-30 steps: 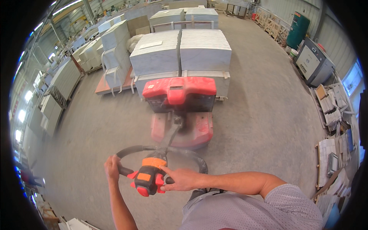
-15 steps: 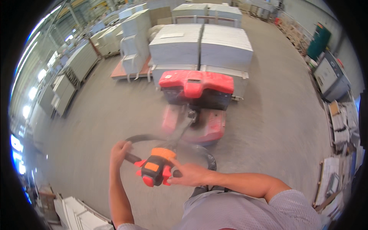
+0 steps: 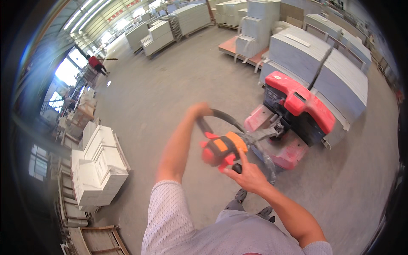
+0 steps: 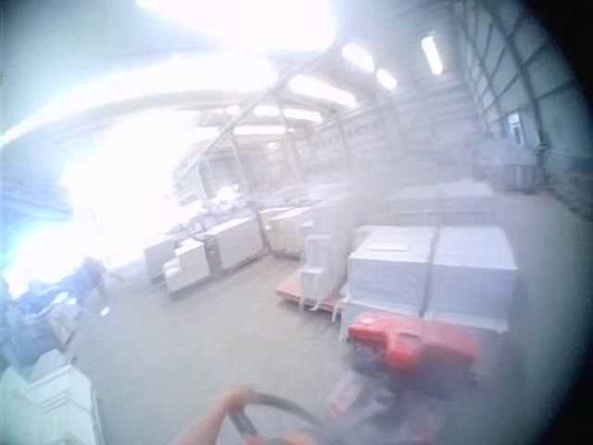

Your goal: The person operates a red manual pallet jack in a warehouse, moving it forward and backward between stacks of white foam blocks and wooden pallets. The person steers the jack around obstacles and positions it near different stacks throughout the clip.

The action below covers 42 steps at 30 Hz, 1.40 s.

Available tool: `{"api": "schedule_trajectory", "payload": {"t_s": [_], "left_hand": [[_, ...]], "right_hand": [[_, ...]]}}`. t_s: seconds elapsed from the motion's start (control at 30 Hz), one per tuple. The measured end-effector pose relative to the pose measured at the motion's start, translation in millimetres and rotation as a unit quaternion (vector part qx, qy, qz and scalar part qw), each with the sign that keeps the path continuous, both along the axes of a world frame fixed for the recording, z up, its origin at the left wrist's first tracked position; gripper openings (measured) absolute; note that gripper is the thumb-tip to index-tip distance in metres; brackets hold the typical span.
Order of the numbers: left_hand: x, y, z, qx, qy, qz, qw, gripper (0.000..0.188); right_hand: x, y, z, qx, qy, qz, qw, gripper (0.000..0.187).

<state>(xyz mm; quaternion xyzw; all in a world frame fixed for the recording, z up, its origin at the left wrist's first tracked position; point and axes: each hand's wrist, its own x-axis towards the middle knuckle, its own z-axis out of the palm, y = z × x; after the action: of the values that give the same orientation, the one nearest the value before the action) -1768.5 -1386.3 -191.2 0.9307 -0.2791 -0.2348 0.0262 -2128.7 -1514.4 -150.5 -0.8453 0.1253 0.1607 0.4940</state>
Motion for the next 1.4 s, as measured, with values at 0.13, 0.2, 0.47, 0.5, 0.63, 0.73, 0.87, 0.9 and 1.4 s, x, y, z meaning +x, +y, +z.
{"api": "schedule_trajectory", "payload": {"t_s": [0.13, 0.2, 0.47, 0.5, 0.63, 0.73, 0.87, 0.9, 1.4], "left_hand": [[-36, -4, 12, 0.067, -0.023, 0.092, 0.993, 0.046], [-49, -21, 11, 0.067, -0.059, 0.031, 0.996, 0.043], [-44, -76, -24, -0.023, 0.012, 0.159, 0.987, 0.032], [-42, -71, -28, -0.014, 0.018, 0.186, 0.982, 0.032], [-35, -64, -24, -0.016, 0.015, 0.188, 0.982, 0.030], [-31, -77, 3, -0.021, 0.023, 0.179, 0.983, 0.030], [-23, -91, 39, -0.015, 0.020, 0.173, 0.985, 0.030], [-20, -90, 43, -0.002, 0.020, 0.191, 0.981, 0.030], [-81, -72, 11, -0.084, -0.012, 0.262, 0.961, 0.027]], "right_hand": [[-23, -26, -12, 0.104, -0.125, 0.070, 0.984, 0.100], [-45, -71, -32, 0.095, -0.111, 0.063, 0.987, 0.095], [-40, -136, -56, 0.108, -0.121, 0.047, 0.986, 0.100], [-36, -130, -62, 0.102, -0.123, 0.050, 0.986, 0.100], [-27, -112, -74, 0.088, -0.130, 0.033, 0.987, 0.097], [-23, -118, -55, 0.067, -0.136, 0.006, 0.988, 0.076], [2, -134, -6, 0.124, -0.092, 0.049, 0.987, 0.041], [8, -135, 2, 0.151, -0.059, 0.065, 0.985, 0.041], [-3, -166, -82, 0.072, -0.165, 0.148, 0.972, 0.021]]}}
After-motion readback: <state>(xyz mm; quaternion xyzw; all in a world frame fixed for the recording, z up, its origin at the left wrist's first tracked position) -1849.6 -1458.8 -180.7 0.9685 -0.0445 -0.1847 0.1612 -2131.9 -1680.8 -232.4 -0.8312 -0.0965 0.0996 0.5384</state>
